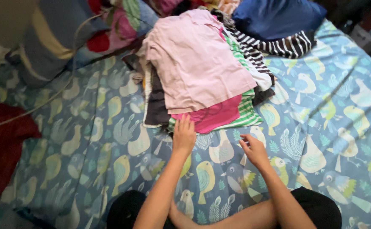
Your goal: The person folds a light pink shirt by hand while sitting on a bird-patterned bedspread. They smooth the garment, fold the bottom up, tuck in the sleeves, and fold it into a rectangular shape before placing it on top of other folded clothes.
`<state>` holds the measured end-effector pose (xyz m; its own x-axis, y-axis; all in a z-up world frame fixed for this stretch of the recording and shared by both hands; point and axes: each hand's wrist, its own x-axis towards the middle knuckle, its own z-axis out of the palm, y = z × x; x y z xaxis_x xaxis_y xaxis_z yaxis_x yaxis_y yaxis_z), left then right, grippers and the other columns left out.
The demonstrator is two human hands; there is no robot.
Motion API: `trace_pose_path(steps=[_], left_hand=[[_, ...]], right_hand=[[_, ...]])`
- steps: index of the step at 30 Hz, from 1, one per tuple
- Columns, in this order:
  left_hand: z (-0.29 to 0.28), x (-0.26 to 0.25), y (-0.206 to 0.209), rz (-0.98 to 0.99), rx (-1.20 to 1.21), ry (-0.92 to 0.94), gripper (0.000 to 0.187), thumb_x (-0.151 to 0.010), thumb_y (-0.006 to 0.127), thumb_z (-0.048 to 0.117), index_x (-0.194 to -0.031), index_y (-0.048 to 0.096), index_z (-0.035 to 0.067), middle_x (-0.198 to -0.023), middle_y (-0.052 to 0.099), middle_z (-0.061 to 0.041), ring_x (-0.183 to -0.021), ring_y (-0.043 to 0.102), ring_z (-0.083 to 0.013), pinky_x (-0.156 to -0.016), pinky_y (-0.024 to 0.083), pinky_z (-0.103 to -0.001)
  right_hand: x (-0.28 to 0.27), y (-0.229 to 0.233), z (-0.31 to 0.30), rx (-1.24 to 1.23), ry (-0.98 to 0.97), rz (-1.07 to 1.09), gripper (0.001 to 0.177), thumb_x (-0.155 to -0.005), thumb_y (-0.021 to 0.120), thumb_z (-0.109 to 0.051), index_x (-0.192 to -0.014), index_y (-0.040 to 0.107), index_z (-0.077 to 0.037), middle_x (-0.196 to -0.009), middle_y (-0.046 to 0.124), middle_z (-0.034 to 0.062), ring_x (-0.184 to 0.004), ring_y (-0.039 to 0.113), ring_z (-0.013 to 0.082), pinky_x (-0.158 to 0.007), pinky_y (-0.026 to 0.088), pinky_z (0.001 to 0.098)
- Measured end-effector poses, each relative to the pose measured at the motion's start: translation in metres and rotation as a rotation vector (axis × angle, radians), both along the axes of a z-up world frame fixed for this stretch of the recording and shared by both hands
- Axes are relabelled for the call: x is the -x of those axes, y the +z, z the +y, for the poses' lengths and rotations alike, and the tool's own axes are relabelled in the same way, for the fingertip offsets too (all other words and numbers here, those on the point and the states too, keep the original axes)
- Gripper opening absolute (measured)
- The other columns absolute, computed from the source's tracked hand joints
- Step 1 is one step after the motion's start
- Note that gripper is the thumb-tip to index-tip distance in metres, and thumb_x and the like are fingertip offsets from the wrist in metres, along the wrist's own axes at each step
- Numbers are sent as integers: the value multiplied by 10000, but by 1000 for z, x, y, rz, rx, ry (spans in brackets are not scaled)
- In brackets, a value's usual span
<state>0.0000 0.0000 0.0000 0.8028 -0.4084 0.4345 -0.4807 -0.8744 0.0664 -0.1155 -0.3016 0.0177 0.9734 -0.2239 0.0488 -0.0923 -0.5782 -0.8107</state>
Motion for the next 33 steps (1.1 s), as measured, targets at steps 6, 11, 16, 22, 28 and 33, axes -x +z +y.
trace_pose_path(steps=[6,11,16,22,28,33], left_hand=[[-55,-75,38,-198,-121,-77,588,-885,560,126,-1442,502,-56,-1523,470,-272,-1431,431,-432,-1190,331,-544],[-82,-99,15,-63,-80,90,745,-781,586,112,-1499,439,-20,-1507,428,-328,-1376,453,-464,-1147,364,-534],[-79,-105,8,-96,-7,30,753,-782,633,128,-1495,446,-25,-1487,448,-349,-1335,503,-479,-1114,428,-520],[-46,-113,14,46,128,-93,554,-887,573,76,-1432,524,-13,-1450,561,-269,-1313,579,-392,-1079,473,-444],[-53,-101,18,78,228,-19,477,-958,462,-5,-1430,516,-37,-1452,578,-258,-1363,558,-354,-1120,456,-428],[-48,-60,46,-60,210,26,491,-988,452,4,-1473,472,-66,-1450,598,-235,-1376,566,-312,-1139,435,-448]], right_hand=[[-11,-10,0,-19,-51,-15,291,-932,678,-232,-1160,718,-56,-971,773,113,-739,723,214,-678,560,338],[-21,-10,-5,-156,-134,0,256,-945,669,-225,-1128,724,-55,-893,763,95,-682,709,165,-637,546,309],[-28,-18,-5,-278,-156,41,238,-955,664,-193,-1121,720,-31,-863,754,85,-687,710,137,-624,557,287],[-34,-25,-3,-345,-133,103,258,-959,643,-200,-1139,716,-29,-866,770,71,-721,732,124,-646,583,271],[-37,-26,-4,-253,-111,72,249,-951,666,-202,-1125,717,-31,-879,760,88,-739,732,158,-657,565,303],[-34,-33,-8,-129,-116,-52,206,-961,658,-191,-1085,739,-47,-855,739,89,-696,709,181,-643,545,312]])
